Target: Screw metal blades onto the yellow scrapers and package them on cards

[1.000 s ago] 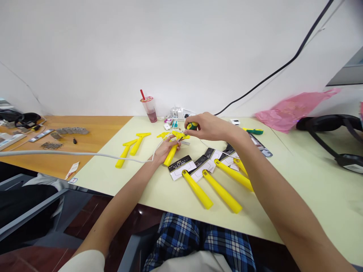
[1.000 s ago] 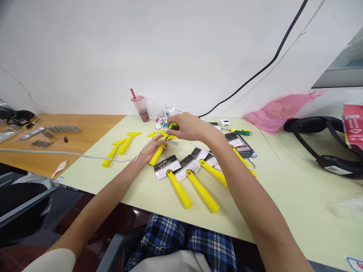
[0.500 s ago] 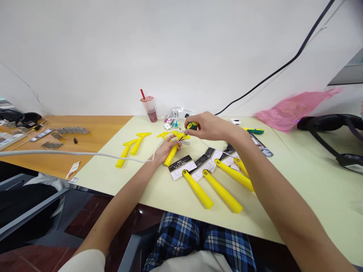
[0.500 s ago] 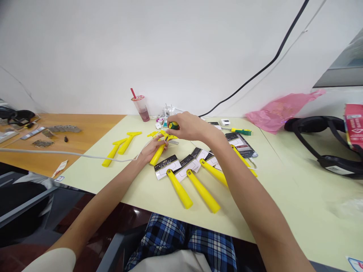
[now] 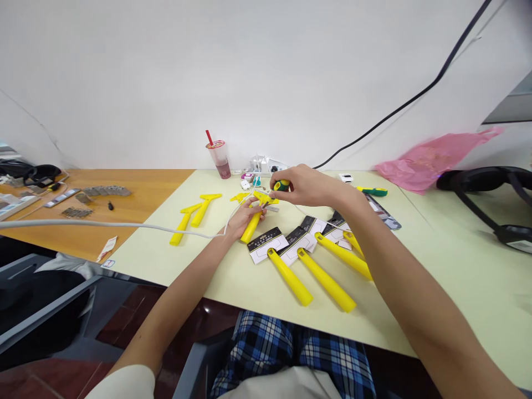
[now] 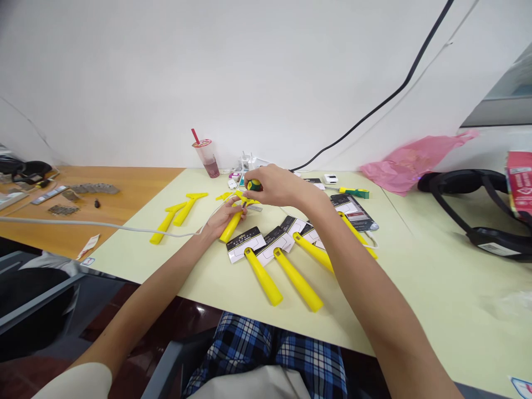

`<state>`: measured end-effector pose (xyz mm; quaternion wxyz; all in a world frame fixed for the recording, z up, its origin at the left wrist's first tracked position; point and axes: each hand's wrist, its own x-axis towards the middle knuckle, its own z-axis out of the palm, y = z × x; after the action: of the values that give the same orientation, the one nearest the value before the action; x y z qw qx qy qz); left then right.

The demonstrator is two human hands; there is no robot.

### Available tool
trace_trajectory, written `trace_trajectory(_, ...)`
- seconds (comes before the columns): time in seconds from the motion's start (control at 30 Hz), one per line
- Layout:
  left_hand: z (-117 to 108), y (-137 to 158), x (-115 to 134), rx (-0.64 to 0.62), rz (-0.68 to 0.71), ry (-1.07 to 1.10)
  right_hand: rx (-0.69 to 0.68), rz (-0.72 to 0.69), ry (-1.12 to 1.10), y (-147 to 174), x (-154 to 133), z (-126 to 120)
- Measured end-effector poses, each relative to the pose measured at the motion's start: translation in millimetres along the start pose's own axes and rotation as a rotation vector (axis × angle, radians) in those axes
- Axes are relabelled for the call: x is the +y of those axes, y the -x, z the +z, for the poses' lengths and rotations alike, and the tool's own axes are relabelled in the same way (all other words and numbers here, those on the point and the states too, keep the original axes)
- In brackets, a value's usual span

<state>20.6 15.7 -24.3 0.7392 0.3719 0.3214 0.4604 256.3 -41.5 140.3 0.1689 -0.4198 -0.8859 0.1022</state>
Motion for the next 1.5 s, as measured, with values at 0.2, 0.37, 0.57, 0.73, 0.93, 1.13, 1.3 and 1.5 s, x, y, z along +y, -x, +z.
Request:
trace_trajectory(0.2, 2.0, 0.8, 1.2, 0.013, 0.009, -0.027, -0.008, 0.020, 0.017, 0.2, 0.4, 0.2)
trace_trajectory(0.37, 3.7, 2.0, 2.2, 0.003, 0.010, -0.040, -0.014, 0.022, 0.044, 0.5, 1.0, 0.4)
trace_trajectory(0.57, 2.2, 1.0, 1.3, -0.003, 0.010, -0.038, -0.007, 0.007, 0.034, 0.7, -2.2, -0.1)
trace_trajectory(0.73, 1.0, 0.2, 0.9, -0.002, 0.008, -0.041, -0.016, 0.016, 0.038, 1.2, -3.5, -1.3)
trace_trajectory(0.93, 0.3, -0.8, -0.6, 0.009, -0.004, -0.044, -0.053, 0.018, 0.042, 2.0, -3.2, -3.6)
trace_trajectory(1.13, 2.0, -0.6, -1.3, 0.018, 0.009, -0.062, -0.063, 0.016, 0.085, 3.0, -7.4, -5.1)
trace_trajectory(1.3, 4.7, 0.6, -1.0, 0.025, 0.026, -0.085, -0.064, 0.004, 0.132, 3.8, -14.2, -5.3)
trace_trajectory(1.5, 5.6, 1.5, -0.5, 0.037, 0.019, -0.115, -0.089, 0.017, 0.196, 3.8, -21.6, -4.4)
